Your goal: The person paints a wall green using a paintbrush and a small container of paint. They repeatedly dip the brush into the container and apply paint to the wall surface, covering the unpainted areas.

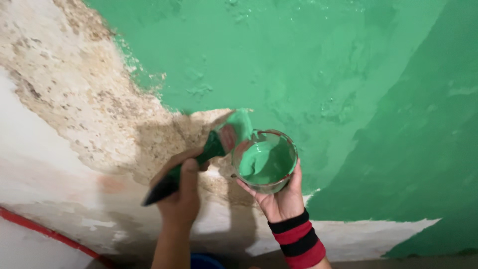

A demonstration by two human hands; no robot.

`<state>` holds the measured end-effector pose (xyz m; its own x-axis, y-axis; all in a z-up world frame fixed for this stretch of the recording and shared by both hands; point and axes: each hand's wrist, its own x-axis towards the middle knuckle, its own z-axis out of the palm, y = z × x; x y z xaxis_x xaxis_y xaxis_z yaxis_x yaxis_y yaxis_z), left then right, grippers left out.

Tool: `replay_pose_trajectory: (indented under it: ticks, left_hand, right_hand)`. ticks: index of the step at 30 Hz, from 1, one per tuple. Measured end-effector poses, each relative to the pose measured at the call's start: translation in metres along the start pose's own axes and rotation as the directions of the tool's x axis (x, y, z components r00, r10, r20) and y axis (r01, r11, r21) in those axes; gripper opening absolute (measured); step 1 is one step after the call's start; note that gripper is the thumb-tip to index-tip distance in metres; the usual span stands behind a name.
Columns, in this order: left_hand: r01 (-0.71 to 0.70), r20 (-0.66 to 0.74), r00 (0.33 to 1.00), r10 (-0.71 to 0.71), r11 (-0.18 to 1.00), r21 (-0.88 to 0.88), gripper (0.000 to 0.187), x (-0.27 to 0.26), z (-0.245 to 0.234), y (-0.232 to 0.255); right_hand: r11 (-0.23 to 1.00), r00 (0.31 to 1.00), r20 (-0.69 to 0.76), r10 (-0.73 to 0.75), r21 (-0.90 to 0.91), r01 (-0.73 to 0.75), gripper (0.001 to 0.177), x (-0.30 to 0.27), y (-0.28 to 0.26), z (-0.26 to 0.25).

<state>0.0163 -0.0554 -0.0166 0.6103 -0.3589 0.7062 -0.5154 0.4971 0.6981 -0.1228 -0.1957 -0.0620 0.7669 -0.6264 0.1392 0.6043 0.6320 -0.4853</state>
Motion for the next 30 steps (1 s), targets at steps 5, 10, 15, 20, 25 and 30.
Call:
replay_pose_trajectory:
  ticks: [5, 10, 15, 20, 25, 30]
  left_hand:
    - [-0.461, 0.177, 0.887, 0.427, 0.789, 0.406, 0.017, 0.01, 0.012, -0.005]
    - [-0.624, 0.233, 0.773, 0.59, 0.641, 0.448, 0.031, -0.007, 0.023, -0.017]
    - [-0.585, 0.277, 0.81, 0.517, 0.748, 0.314, 0.016, -0.009, 0.04, -0.035]
    - [-0.504, 0.118, 0.849, 0.515, 0.723, 0.473, 0.022, 0.002, 0.004, -0.039]
    - [-0.339, 0.007, 0.855, 0.519, 0.546, 0.766, 0.012, -0.004, -0.031, -0.019]
    - [-0.472, 0.114, 0.844, 0.524, 0.624, 0.623, 0.013, -0.008, 0.003, -0.012]
  right_hand:
    - [0.99, 0.995, -0.014, -0.094, -0.106, 0.092, 0.084, -0.015, -0.009, -0.018]
    - [0.988, 0.98, -0.181, -0.083, -0.145, 0.057, 0.082, -0.029, -0.022, -0.037]
    - [0.99, 0.98, -0.191, -0.055, -0.136, 0.029, 0.079, -0.036, -0.023, -0.039]
    - [0.99, 0.975, -0.216, -0.043, -0.138, 0.013, 0.079, -0.042, -0.024, -0.041]
    - [0.99, 0.972, -0.235, -0.026, -0.138, -0.007, 0.08, -0.043, -0.019, -0.043]
    - [0.989, 0.973, -0.228, -0.016, -0.15, -0.018, 0.08, -0.044, -0.015, -0.039]
